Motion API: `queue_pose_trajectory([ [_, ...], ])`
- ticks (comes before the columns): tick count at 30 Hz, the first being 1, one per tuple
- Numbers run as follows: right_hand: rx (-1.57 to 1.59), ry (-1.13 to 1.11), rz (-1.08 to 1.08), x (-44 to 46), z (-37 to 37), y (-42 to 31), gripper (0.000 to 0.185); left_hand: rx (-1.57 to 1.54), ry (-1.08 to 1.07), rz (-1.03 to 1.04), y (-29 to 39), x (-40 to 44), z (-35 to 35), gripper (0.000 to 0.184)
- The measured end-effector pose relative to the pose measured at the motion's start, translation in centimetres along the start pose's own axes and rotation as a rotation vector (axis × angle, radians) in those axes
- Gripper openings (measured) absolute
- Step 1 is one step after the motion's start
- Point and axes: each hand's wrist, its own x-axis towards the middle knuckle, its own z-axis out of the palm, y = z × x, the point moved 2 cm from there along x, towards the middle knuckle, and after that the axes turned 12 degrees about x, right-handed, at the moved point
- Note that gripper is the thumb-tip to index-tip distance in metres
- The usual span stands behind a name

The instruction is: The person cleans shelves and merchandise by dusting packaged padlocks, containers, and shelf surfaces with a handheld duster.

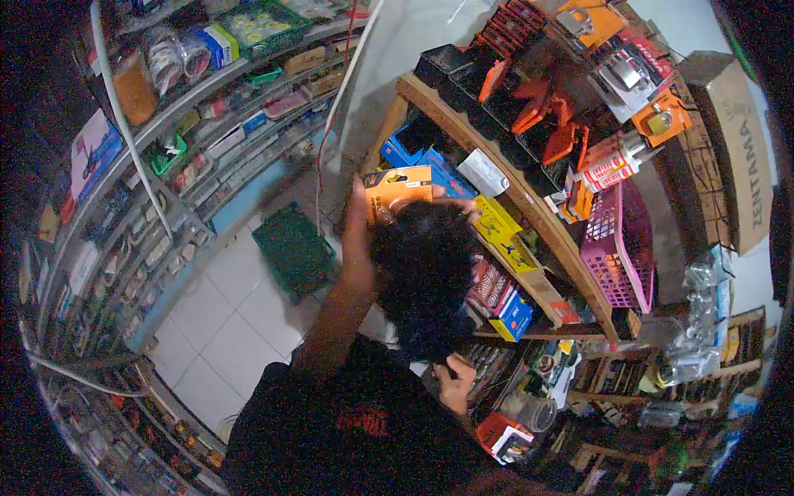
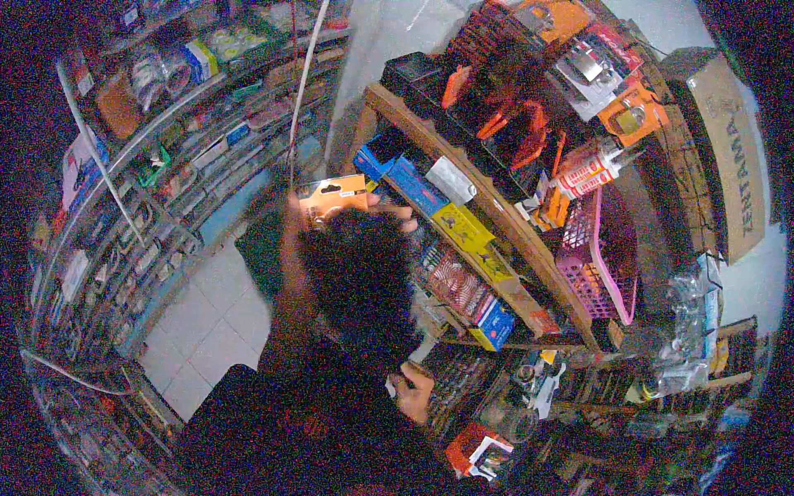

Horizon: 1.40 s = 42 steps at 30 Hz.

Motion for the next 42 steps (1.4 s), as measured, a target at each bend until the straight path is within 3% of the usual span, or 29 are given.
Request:
queue_pose_trajectory([
  [2,-0.014,-0.015,-0.037,0.4,0.3,-1.2,0.037,0.005,-0.182,0.006,-0.1,1.2,0.1,0.09],
  [4,0.236,0.214,0.148,0.0,1.2,-1.3,0.039,0.131,0.095,-0.045,-0.3,0.2,0.1,0.092],
  [6,-0.008,-0.046,-0.095,1.0,0.6,-1.9,0.04,0.075,0.032,-0.087,-0.6,0.6,-0.7,0.096],
  [8,-0.048,-0.062,-0.1,0.8,0.6,-1.5,0.041,-0.111,-0.288,-0.119,0.3,2.4,0.4,0.101],
  [10,0.115,0.16,0.133,-0.5,1.0,0.4,0.041,-0.017,0.126,-0.125,0.6,0.9,1.2,0.095],
  [12,0.162,-0.007,0.017,-0.2,0.8,0.8,0.042,-0.032,-0.123,-0.118,-0.7,1.3,-1.2,0.087],
  [14,0.089,-0.058,-0.16,1.4,1.3,-1.9,0.031,-0.003,-0.289,-0.093,-1.0,1.6,-1.5,0.08],
  [15,0.155,-0.006,0.021,2.4,1.5,-3.1,0.026,0.028,-0.331,-0.071,-0.6,1.6,-0.5,0.076],
  [16,0.218,0.046,0.203,3.0,1.6,-4.1,0.021,0.178,0.025,-0.066,-0.7,0.8,-0.8,0.073],
  [17,0.281,0.096,0.388,3.6,1.7,-5.3,0.016,0.168,0.137,-0.036,-1.4,0.2,-1.4,0.069],
  [19,0.282,-0.003,0.372,5.1,1.9,-7.8,0.012,0.161,0.361,0.029,-2.2,-0.8,-1.9,0.06],
  [20,0.266,0.006,0.305,5.3,2.1,-8.2,0.013,0.222,0.178,-0.134,-2.1,0.4,-1.7,0.055],
  [22,0.283,0.009,0.282,5.8,2.4,-8.3,0.013,0.301,0.244,-0.215,-1.7,0.5,-1.1,0.053],
  [25,0.316,0.027,0.34,6.7,2.6,-8.6,0.013,0.433,0.41,-0.129,-2.7,0.1,-3.2,0.052],
  [26,0.286,0.063,0.301,7.1,3.3,-10.2,0.014,0.43,0.351,-0.259,-2.8,0.9,-4.8,0.048],
  [28,0.269,0.055,0.283,7.7,3.7,-11.1,0.015,0.343,0.269,-0.199,-1.4,0.6,-2.0,0.056],
  [30,0.291,-0.036,0.322,8.2,3.4,-10.8,0.015,0.3,0.096,0.021,-1.2,0.6,1.0,0.062],
  [32,0.281,-0.065,0.283,8.1,3.7,-10.4,0.019,0.386,-0.209,0.083,-4.3,2.8,-2.6,0.051],
  [34,0.326,-0.009,0.305,8.3,4.2,-11.0,0.024,0.238,-0.179,-0.022,-4.1,2.4,-3.7,0.053],
  [37,0.353,-0.108,0.416,7.9,3.8,-10.7,0.026,0.172,-0.121,-0.072,-2.1,1.9,-1.9,0.055],
  [41,0.234,-0.068,0.358,7.6,3.4,-10.7,0.029,0.14,-0.051,-0.109,-1.5,1.6,-1.8,0.058],
  [42,0.335,0.012,0.427,7.1,3.7,-10.0,0.03,0.129,-0.012,-0.127,-1.4,1.6,-2.0,0.059],
])
